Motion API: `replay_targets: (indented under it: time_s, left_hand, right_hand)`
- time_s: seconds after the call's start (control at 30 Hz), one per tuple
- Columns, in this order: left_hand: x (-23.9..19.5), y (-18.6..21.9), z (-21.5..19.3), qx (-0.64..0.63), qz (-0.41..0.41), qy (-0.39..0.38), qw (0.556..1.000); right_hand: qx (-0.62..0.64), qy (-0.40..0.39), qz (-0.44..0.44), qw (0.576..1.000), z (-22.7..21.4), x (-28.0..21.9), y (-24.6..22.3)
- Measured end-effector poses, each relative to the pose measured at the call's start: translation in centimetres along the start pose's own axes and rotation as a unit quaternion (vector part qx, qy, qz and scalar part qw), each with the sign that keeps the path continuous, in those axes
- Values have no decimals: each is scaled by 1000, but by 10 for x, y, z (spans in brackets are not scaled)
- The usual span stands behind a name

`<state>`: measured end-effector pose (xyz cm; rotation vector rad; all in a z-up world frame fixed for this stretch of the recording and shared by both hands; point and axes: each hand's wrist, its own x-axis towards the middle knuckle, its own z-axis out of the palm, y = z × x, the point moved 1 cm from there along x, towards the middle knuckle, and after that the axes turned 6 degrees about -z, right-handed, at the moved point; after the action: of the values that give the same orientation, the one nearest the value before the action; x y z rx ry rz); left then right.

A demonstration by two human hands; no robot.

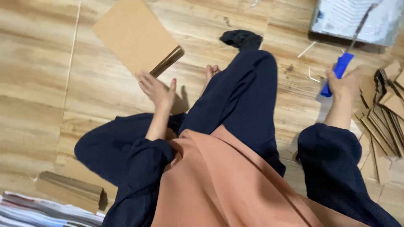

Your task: Applying glue to cardboard sheets using a hand roller and stacking them in a pile.

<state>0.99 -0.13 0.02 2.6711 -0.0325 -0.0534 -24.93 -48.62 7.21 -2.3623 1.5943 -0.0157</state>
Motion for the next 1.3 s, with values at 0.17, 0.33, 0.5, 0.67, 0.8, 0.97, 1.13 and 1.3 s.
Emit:
replay_targets:
  time_s: [0.17,0.33,0.5,0.67,0.8,0.97,1.13,1.3]
  left_hand:
    - [-13,137,-36,-90,34,-37,995]
    - [-8,154,10,-87,157,-200,963]
    - [-36,136,-21,-136,63,-407,901]
    - [-48,63,-25,-4,45,-420,907]
    - [-52,37,-32,135,30,-461,876]
    - [-80,34,-30,209,66,-412,884]
    - [-106,30,-20,197,107,-388,894]
    - [-108,34,-22,55,159,-377,911]
  right_hand:
    - [141,60,-97,983,16,13,4]
    - [211,47,-65,974,-35,-2,-46]
    - [216,3,-147,965,-53,14,-42]
    - [123,-10,-138,983,-74,13,-49]
    - [-29,33,-242,969,-37,98,-4]
    - [-91,24,-196,976,-44,110,-24]
    - [-90,26,-195,976,-41,113,-35]
    - [-83,45,-337,937,-63,81,-14]
